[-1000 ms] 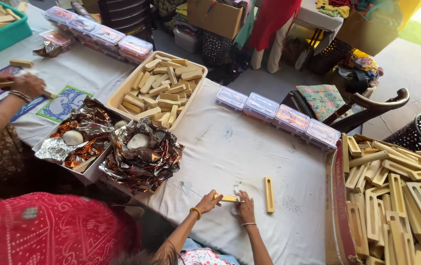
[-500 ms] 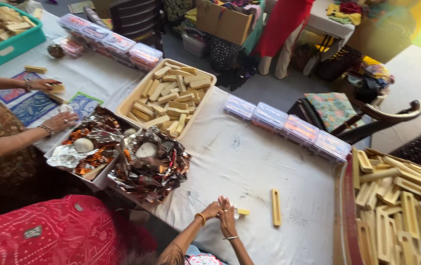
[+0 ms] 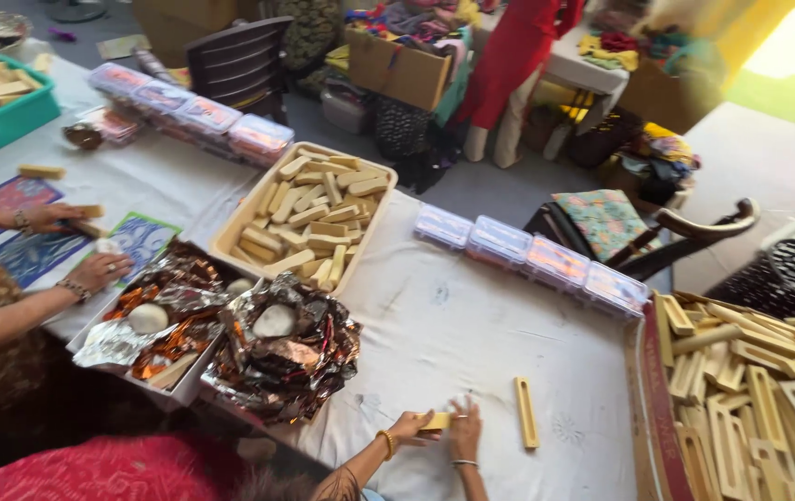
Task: The person sits at a table and wipes several small, rectangular wooden blocks with a white cloth. They pick up each block, rub its surfaces, and place it back on the table. Another person is visible nearby handling foil-wrapped items.
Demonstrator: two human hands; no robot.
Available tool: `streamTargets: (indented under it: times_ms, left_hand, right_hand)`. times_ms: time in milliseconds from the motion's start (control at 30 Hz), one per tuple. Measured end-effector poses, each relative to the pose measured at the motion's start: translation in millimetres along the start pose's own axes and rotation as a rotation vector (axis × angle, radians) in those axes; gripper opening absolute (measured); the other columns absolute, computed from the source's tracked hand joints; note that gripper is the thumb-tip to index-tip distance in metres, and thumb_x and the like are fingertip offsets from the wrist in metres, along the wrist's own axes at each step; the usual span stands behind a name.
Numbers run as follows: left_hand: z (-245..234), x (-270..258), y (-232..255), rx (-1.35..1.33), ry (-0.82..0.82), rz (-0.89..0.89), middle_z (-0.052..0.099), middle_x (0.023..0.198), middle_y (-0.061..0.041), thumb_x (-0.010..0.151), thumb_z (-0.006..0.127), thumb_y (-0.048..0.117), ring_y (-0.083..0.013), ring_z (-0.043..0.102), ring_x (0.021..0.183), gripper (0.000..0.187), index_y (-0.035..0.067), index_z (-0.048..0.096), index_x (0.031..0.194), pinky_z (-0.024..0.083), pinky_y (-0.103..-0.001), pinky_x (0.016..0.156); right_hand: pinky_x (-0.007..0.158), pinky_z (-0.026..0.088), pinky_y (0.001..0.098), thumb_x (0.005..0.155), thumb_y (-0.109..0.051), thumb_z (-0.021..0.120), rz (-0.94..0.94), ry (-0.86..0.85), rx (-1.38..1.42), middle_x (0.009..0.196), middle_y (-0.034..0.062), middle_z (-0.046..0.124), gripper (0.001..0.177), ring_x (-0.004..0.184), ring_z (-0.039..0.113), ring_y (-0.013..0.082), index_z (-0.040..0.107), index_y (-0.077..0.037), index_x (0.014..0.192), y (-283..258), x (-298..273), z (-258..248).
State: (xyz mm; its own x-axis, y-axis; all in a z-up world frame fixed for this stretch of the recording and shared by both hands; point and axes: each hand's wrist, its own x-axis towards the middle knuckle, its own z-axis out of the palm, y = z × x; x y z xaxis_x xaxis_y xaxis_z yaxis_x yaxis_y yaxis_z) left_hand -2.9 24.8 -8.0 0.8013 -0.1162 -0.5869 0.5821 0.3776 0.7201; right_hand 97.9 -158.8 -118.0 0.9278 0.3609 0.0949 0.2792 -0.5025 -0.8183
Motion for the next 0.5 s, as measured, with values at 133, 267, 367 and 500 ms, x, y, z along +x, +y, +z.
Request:
streamTargets:
  times_ms: [133,267,367,500]
  left_hand:
    - [-5,8,-9,-0.197,0.054,-0.036,0.073,0.103,-0.004,0.089,0.062,0.076,-0.0142,0.075,0.09,0.069,0.01,0.07,0.107,0.063,-0.034,0.078]
    - [-8,0,-2,-0.19,0.068,0.003,0.076,0.104,-0.004,0.082,0.061,0.079,-0.0174,0.076,0.097,0.072,0.011,0.07,0.106,0.06,-0.031,0.079]
    - [-7,-13,12,-0.096,0.045,0.082,0.078,0.107,-0.007,0.084,0.062,0.077,-0.0167,0.077,0.099,0.077,0.006,0.072,0.111,0.059,-0.027,0.079]
    - [11,-45,24,-0.181,-0.117,0.108,0.08,0.112,-0.004,0.089,0.059,0.071,-0.007,0.077,0.101,0.076,0.005,0.072,0.125,0.06,-0.022,0.082]
  right_hand:
    - [0.118,0.025,0.0499,0.108,-0.037,0.036,-0.414,0.152,-0.39,0.16,0.0099,0.038,0.043,0.147,0.035,0.0329,0.063,-0.022,0.139,-88,-23,13]
    - [0.115,0.022,0.0558,0.108,-0.028,0.038,-0.424,0.008,-0.298,0.159,0.0105,0.044,0.043,0.147,0.034,0.0399,0.061,-0.015,0.142,-101,-14,-1]
    - [0.105,0.041,0.0462,0.106,-0.032,0.041,-0.28,0.112,-0.047,0.138,0.0117,0.061,0.041,0.125,0.054,0.0357,0.058,-0.012,0.138,-70,10,-23]
    - [0.078,0.051,0.041,0.107,-0.04,0.04,0.245,0.064,0.004,0.095,0.0198,0.071,0.045,0.088,0.067,0.0339,0.064,-0.003,0.118,-53,32,-60]
